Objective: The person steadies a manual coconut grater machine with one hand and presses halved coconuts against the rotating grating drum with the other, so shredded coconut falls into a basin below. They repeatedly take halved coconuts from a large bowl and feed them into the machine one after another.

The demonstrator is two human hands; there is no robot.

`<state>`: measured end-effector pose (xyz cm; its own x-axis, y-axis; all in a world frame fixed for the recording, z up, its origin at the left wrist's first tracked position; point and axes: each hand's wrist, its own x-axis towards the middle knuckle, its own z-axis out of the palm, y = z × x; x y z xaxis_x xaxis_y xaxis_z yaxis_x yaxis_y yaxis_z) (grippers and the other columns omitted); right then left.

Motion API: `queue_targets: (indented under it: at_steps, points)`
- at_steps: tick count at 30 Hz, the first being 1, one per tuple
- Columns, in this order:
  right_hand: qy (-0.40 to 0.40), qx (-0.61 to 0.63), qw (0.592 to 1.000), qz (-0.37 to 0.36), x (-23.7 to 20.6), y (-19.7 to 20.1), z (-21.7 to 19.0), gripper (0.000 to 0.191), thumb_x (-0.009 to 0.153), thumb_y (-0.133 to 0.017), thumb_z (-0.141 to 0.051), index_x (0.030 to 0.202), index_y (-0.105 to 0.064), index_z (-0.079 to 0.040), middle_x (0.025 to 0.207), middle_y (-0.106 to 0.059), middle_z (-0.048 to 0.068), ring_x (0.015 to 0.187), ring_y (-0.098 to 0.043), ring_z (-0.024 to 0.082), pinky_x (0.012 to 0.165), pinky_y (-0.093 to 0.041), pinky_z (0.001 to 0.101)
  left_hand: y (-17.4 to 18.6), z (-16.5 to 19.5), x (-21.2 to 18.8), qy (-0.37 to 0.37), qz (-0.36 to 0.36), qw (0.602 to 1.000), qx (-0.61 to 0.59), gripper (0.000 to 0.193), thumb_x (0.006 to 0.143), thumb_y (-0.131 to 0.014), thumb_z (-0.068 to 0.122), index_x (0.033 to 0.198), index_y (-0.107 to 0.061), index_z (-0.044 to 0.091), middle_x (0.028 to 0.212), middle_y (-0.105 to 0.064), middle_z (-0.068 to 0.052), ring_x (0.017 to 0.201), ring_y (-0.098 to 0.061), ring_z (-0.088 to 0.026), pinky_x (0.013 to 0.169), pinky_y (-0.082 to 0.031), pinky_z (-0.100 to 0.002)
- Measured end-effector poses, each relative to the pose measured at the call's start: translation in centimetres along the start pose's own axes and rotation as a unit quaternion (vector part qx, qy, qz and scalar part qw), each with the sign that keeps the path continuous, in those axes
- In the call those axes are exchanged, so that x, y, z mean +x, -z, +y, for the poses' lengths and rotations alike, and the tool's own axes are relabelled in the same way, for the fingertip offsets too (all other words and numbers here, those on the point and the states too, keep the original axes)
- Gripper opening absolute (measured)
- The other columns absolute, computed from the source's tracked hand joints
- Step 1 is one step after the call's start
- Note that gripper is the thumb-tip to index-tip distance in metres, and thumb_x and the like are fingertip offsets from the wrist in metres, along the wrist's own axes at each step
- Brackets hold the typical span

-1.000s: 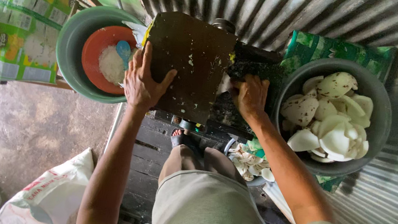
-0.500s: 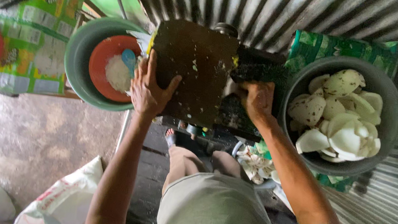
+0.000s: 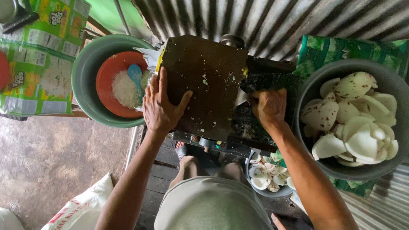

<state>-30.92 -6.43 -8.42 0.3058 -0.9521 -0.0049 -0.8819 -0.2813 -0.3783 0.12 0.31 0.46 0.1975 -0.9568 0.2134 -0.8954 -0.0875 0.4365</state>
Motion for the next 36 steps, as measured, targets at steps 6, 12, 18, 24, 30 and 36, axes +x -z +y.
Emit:
queue_targets:
  at_steps: [6, 12, 18, 24, 30, 36]
  points:
    - [0.016, 0.009, 0.999, 0.045, -0.1, -0.4, 0.2, 0.009, 0.084, -0.077, -0.024, 0.088, -0.083, -0.019, 0.082, -0.076, 0.01, 0.081, -0.068, 0.029, 0.088, -0.038, 0.0445, 0.1, 0.1, 0.0, 0.021, -0.016, 1.0, -0.003, 0.098, 0.088, -0.075, 0.058, 0.158, -0.036, 0.002, 0.147, -0.05, -0.032, 0.127, -0.054, -0.05, 0.102, -0.046, -0.054]
    - [0.017, -0.019, 0.999, 0.024, 0.2, -0.8, 0.5, 0.012, 0.081, -0.076, -0.021, 0.091, -0.083, -0.02, 0.083, -0.074, 0.013, 0.084, -0.068, 0.031, 0.084, -0.039, 0.0449, 0.0, 0.1, 0.0, 0.008, -0.002, 1.0, -0.003, 0.097, 0.089, -0.075, 0.059, 0.157, -0.037, 0.001, 0.147, -0.05, -0.032, 0.129, -0.053, -0.05, 0.104, -0.046, -0.054]
    - [0.016, -0.016, 1.0, 0.021, 0.3, -1.4, 0.4, 0.021, 0.074, -0.074, -0.013, 0.089, -0.083, -0.022, 0.081, -0.074, 0.011, 0.086, -0.068, 0.031, 0.087, -0.039, 0.0461, 0.0, 0.0, 0.1, 0.004, 0.002, 1.0, -0.003, 0.097, 0.089, -0.075, 0.059, 0.158, -0.037, 0.001, 0.147, -0.05, -0.033, 0.129, -0.053, -0.05, 0.104, -0.046, -0.054]
    - [-0.007, -0.01, 1.0, 0.011, 0.2, -1.7, 0.1, 0.016, 0.078, -0.075, -0.015, 0.088, -0.084, -0.024, 0.083, -0.074, 0.011, 0.088, -0.067, 0.03, 0.089, -0.038, 0.0456, -0.1, -0.1, 0.1, 0.012, -0.005, 1.0, -0.006, 0.099, 0.089, -0.075, 0.06, 0.158, -0.037, 0.001, 0.146, -0.051, -0.033, 0.128, -0.054, -0.05, 0.103, -0.046, -0.054]
    - [0.003, 0.003, 1.0, 0.01, 0.2, -1.3, -0.7, 0.016, 0.075, -0.077, -0.011, 0.084, -0.083, -0.023, 0.084, -0.077, 0.006, 0.086, -0.068, 0.027, 0.087, -0.036, 0.0453, -0.1, -0.3, 0.2, 0.01, -0.01, 1.0, 0.004, 0.099, 0.089, -0.075, 0.059, 0.158, -0.036, 0.0, 0.146, -0.05, -0.034, 0.128, -0.054, -0.05, 0.102, -0.046, -0.054]
    - [-0.014, -0.004, 1.0, -0.005, 0.4, -1.0, -1.3, 0.007, 0.079, -0.078, -0.017, 0.079, -0.081, -0.023, 0.08, -0.076, 0.006, 0.084, -0.068, 0.027, 0.088, -0.035, 0.0458, -0.1, -0.2, 0.1, 0.002, 0.001, 1.0, 0.002, 0.098, 0.089, -0.076, 0.058, 0.157, -0.037, 0.0, 0.145, -0.051, -0.033, 0.127, -0.054, -0.05, 0.104, -0.046, -0.054]
